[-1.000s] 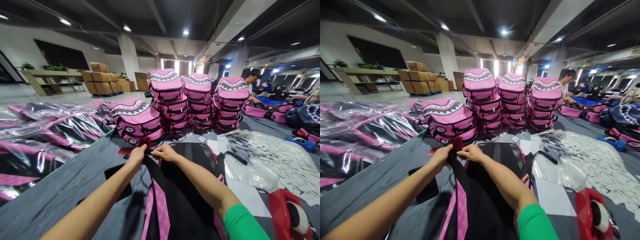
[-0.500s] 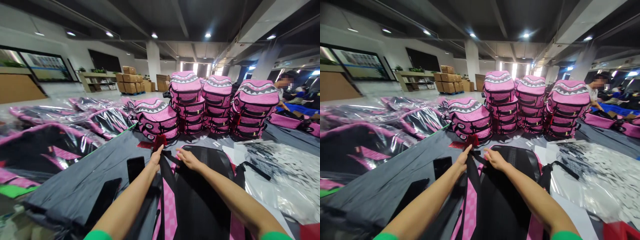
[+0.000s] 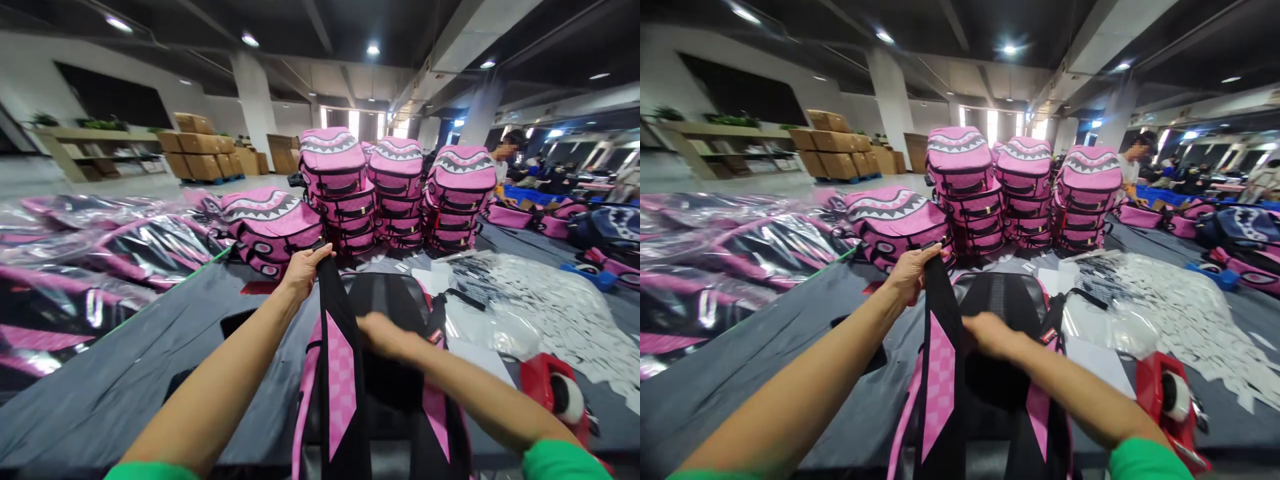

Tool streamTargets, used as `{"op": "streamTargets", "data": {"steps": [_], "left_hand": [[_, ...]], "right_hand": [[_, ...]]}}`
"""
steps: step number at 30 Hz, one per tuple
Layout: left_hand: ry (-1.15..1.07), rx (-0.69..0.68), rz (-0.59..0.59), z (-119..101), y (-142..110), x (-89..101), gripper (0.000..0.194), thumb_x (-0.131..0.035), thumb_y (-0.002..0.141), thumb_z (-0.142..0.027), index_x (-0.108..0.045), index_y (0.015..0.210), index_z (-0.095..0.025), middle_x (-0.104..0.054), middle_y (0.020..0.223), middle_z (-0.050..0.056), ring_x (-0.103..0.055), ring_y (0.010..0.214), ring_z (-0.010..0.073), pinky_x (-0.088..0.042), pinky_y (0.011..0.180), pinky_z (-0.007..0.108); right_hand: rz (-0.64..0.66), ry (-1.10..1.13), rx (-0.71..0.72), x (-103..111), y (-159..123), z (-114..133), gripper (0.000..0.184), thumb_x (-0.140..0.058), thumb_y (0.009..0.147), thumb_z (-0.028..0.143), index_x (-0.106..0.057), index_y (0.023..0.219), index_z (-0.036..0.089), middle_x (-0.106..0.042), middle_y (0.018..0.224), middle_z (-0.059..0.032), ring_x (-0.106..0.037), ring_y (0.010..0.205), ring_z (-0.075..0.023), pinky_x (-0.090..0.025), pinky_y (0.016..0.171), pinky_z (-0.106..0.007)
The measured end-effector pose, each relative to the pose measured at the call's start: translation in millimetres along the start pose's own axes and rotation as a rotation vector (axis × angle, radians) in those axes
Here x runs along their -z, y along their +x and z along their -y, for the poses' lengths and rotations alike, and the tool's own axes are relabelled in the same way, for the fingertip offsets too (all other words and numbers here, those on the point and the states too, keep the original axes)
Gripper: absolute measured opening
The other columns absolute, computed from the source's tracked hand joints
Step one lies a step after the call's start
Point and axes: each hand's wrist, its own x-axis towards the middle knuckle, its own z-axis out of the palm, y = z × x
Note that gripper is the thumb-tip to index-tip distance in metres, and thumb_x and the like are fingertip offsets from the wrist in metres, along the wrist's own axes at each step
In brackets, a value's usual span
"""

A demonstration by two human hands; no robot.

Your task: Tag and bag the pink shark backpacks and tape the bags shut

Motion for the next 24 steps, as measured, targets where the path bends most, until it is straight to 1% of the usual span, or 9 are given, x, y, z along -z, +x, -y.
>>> {"op": "streamTargets", "data": {"steps": [4, 7, 8, 11, 12, 14, 18, 21, 24], "left_hand": [[0.157, 0.011, 0.058, 50, 8, -47.0, 0.047, -0.079, 0.056, -0.061, -0.058, 0.057, -0.018, -0.056, 0.057, 0.001, -0.058, 0.063, 0.0199, -0.045, 0.060, 0.030], [0.318, -0.054, 0.024, 78, 2, -69.7, 0.034, -0.080, 0.061, -0.042, -0.053, 0.055, -0.021, -0.058, 0.069, 0.004, -0.062, 0.087, 0.0285, -0.049, 0.076, 0.036], [0.363, -0.083, 0.000, 82, 0, -73.7, 0.028, -0.079, 0.063, -0.036, -0.056, 0.061, -0.021, -0.061, 0.080, 0.006, -0.061, 0.100, 0.0316, -0.049, 0.085, 0.039], [0.470, -0.205, -0.025, 78, -4, -84.0, 0.024, -0.072, 0.071, -0.024, -0.064, 0.093, -0.018, -0.057, 0.123, 0.014, -0.040, 0.133, 0.0375, -0.035, 0.108, 0.050], [0.511, -0.276, 0.037, 74, -4, -90.1, 0.031, -0.069, 0.074, -0.022, -0.063, 0.104, -0.018, -0.052, 0.133, 0.016, -0.033, 0.139, 0.0380, -0.029, 0.112, 0.053], [0.582, -0.422, 0.249, 68, -5, -109.6, 0.035, -0.064, 0.079, -0.019, -0.062, 0.114, -0.019, -0.052, 0.137, 0.017, -0.032, 0.139, 0.0366, -0.023, 0.115, 0.055], [0.587, -0.529, 0.594, 71, -6, -166.5, 0.031, -0.068, 0.074, -0.014, -0.069, 0.103, -0.025, -0.068, 0.112, 0.008, -0.054, 0.119, 0.0304, -0.040, 0.105, 0.046], [0.535, -0.548, 0.692, 86, -9, -198.3, 0.026, -0.069, 0.069, -0.013, -0.072, 0.093, -0.024, -0.071, 0.106, 0.006, -0.059, 0.110, 0.0289, -0.045, 0.098, 0.042], [0.443, -0.569, 0.757, 100, -15, -209.0, 0.008, -0.065, 0.075, -0.018, -0.071, 0.079, -0.020, -0.071, 0.093, 0.006, -0.063, 0.099, 0.0253, -0.047, 0.095, 0.037]], "right_hand": [[0.271, -0.020, 0.132, -36, -104, 11, 0.005, -0.070, 0.082, 0.027, -0.074, 0.083, 0.024, -0.073, 0.084, -0.0035, -0.067, 0.085, -0.0207, -0.048, 0.072, -0.027], [0.201, 0.075, 0.157, -6, -136, -3, 0.019, -0.069, 0.086, 0.039, -0.073, 0.101, 0.027, -0.073, 0.103, -0.0044, -0.067, 0.095, -0.0196, -0.050, 0.081, -0.027], [0.079, 0.099, 0.066, 13, -138, -15, 0.022, -0.066, 0.088, 0.042, -0.071, 0.104, 0.027, -0.073, 0.101, -0.0036, -0.067, 0.092, -0.0184, -0.050, 0.079, -0.027], [-0.432, -0.016, -0.488, 71, -118, -69, 0.028, -0.057, 0.093, 0.048, -0.067, 0.091, 0.022, -0.069, 0.077, -0.0021, -0.065, 0.069, -0.0164, -0.048, 0.067, -0.026], [-0.518, -0.064, -0.658, 85, -107, -89, 0.032, -0.056, 0.093, 0.051, -0.065, 0.086, 0.020, -0.066, 0.070, -0.0021, -0.063, 0.063, -0.0164, -0.046, 0.064, -0.026], [-0.559, -0.097, -0.786, 102, -81, -122, 0.038, -0.053, 0.095, 0.051, -0.060, 0.077, 0.018, -0.060, 0.056, -0.0019, -0.058, 0.052, -0.0167, -0.043, 0.056, -0.027], [-0.598, -0.159, -0.747, 107, -43, -136, 0.031, -0.056, 0.090, 0.042, -0.056, 0.069, 0.019, -0.060, 0.056, -0.0040, -0.061, 0.059, -0.0191, -0.042, 0.057, -0.026], [-0.655, -0.244, -0.617, 98, -43, -113, 0.017, -0.057, 0.086, 0.037, -0.060, 0.084, 0.020, -0.069, 0.077, -0.0059, -0.067, 0.077, -0.0212, -0.043, 0.066, -0.026], [-0.607, -0.344, -0.406, 78, -61, -82, 0.018, -0.056, 0.086, 0.037, -0.060, 0.092, 0.021, -0.068, 0.071, -0.0030, -0.066, 0.067, -0.0202, -0.042, 0.062, -0.026]]}}
